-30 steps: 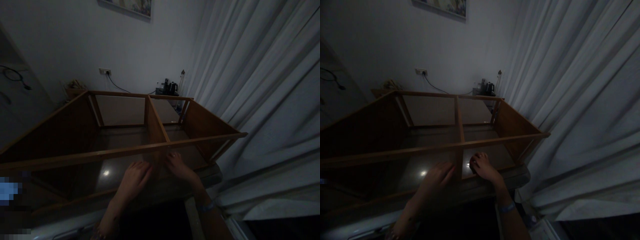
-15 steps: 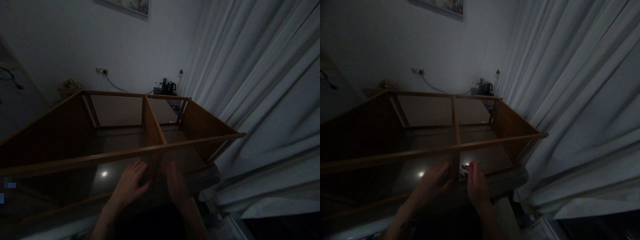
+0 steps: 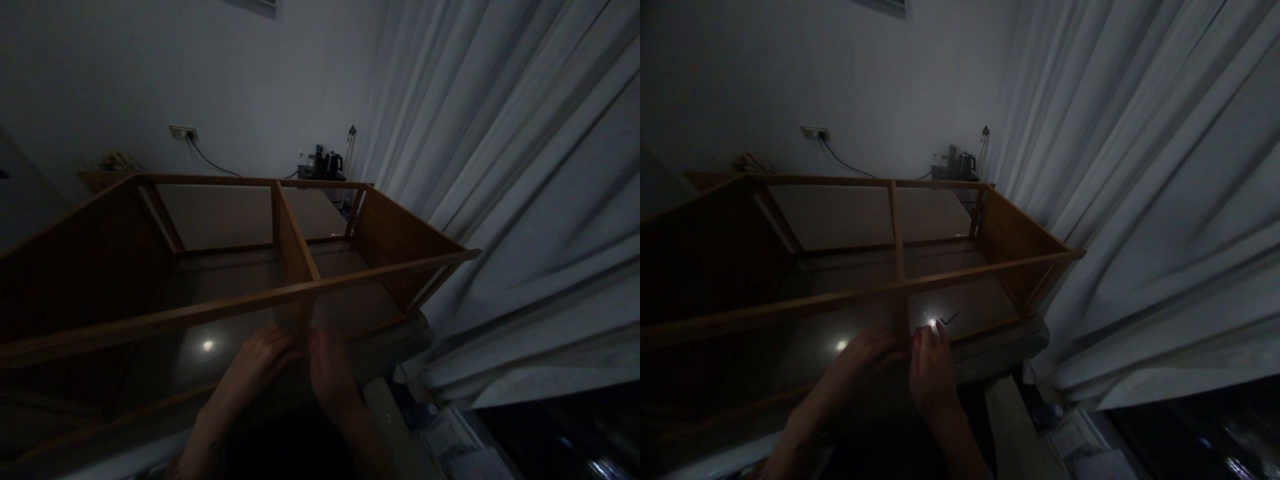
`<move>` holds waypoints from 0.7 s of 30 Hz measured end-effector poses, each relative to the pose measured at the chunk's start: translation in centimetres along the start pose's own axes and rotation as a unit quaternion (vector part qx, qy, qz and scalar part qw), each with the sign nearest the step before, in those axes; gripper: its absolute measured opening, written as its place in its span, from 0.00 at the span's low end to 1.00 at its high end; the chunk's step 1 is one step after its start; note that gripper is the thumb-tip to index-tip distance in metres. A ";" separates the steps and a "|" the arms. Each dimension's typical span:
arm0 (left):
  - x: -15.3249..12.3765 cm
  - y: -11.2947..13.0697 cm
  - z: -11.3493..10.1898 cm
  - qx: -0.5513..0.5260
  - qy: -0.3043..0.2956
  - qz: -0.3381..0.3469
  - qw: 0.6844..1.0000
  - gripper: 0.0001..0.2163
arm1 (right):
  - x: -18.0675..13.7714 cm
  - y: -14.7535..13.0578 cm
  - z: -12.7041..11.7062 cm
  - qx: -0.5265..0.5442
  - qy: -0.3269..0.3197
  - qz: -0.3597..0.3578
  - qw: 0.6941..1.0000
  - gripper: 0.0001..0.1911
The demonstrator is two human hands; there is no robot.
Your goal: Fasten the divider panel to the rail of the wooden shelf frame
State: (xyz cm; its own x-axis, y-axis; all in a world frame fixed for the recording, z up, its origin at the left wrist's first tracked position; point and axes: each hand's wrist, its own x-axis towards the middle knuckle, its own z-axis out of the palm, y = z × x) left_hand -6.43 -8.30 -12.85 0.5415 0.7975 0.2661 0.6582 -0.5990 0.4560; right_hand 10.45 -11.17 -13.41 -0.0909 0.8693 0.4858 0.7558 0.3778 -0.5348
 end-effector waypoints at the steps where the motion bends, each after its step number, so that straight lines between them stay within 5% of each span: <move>1: 0.0 0.1 -0.1 0.000 -0.002 -0.001 1.000 0.10 | 0.1 0.0 0.0 0.003 0.004 -0.002 1.000 0.17; 9: -0.1 -0.1 -0.1 -0.051 -0.023 -0.009 0.998 0.12 | -1.0 1.0 -0.9 0.054 -0.008 -0.029 0.998 0.13; 21: -0.6 0.7 -0.5 0.047 -0.020 -0.013 0.999 0.11 | -4.6 1.1 -0.8 -0.077 0.058 0.002 0.995 0.10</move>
State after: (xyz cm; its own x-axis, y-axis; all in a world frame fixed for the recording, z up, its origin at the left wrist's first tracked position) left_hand -6.55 -9.14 -12.21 0.5429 0.8104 0.2202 0.7173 -0.5838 0.3804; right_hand 12.22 -15.01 -15.63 -0.0193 0.8252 0.5644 0.8475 0.3131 -0.4287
